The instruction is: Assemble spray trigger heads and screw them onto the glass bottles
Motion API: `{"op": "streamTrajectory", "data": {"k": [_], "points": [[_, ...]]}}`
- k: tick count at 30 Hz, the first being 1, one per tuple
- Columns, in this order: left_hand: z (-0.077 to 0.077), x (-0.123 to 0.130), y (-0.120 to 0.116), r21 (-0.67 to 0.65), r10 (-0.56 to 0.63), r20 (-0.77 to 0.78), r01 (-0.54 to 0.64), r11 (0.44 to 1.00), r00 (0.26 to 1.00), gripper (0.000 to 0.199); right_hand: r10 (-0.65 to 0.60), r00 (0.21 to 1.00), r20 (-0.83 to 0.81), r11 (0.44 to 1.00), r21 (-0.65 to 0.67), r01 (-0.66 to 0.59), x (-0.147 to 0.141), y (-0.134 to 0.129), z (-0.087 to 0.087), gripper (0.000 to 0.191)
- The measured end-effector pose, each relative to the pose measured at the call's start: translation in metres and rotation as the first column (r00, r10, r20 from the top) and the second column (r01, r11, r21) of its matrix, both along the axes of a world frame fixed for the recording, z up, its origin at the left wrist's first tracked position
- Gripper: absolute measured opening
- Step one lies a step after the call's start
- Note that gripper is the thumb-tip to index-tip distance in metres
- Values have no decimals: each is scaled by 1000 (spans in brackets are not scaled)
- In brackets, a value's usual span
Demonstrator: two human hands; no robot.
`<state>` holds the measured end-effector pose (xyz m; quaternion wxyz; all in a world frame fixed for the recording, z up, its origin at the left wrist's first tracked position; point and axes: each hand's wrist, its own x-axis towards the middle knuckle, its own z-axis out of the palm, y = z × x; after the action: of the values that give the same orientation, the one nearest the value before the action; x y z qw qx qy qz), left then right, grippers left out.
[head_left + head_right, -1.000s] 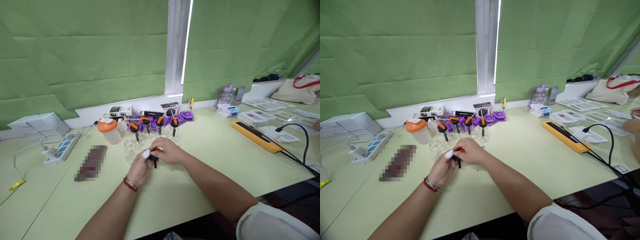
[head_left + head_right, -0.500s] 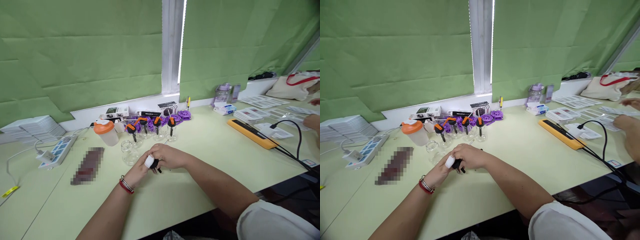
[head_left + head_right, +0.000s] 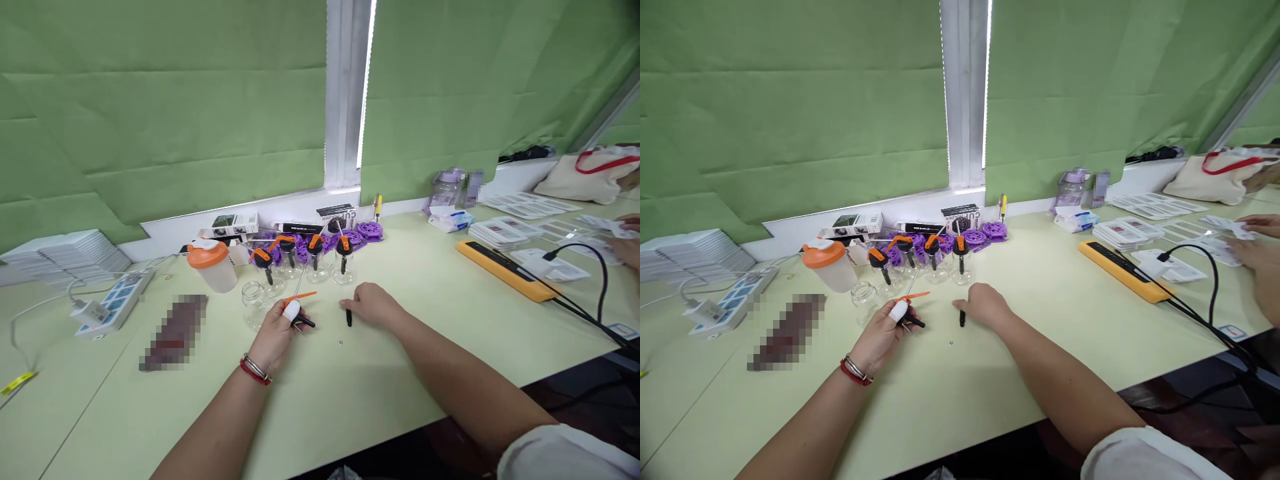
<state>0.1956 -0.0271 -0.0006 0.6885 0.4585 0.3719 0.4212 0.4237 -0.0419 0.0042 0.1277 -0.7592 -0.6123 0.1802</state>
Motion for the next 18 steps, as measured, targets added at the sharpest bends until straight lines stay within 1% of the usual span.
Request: {"op": "streamTrajectory", "data": {"k": [1,2,4,7,8,10,12,13,15,18], "points": [[0,0,0,-9,18,13,-18,1000,1000,30,3,1000,22,998,-55,-2,1,2,-4,38],[0,0,1,-17,32,28,-32,999,999,30,9,999,34,997,-80,-6,1,4,-8,37],[-1,0,1,-33,50,57,-48,998,997,29,19,999,44,997,-75,-15,-2,6,-11,30],[-1,1,1,-45,67,94,-63,997,993,29,53,998,34,998,-41,-52,-8,4,-10,20],[-1,1,1,-48,69,107,-64,997,992,30,93,996,9,996,-16,-93,-11,2,-10,18],[-1,1,1,-54,70,134,-63,997,988,32,226,971,-82,973,67,-221,-18,-3,-9,16],[0,2,0,-64,68,156,-59,996,985,32,374,912,-167,922,170,-347,-27,-7,-10,13],[1,3,0,-67,71,163,-60,996,984,32,424,886,-187,898,210,-385,-31,-10,-11,12],[2,3,-1,-68,79,164,-68,995,983,32,468,867,-173,871,255,-419,-38,-13,-12,10],[3,3,-2,-48,84,149,-77,996,985,33,484,863,-142,854,289,-432,-44,-16,-13,7]]}}
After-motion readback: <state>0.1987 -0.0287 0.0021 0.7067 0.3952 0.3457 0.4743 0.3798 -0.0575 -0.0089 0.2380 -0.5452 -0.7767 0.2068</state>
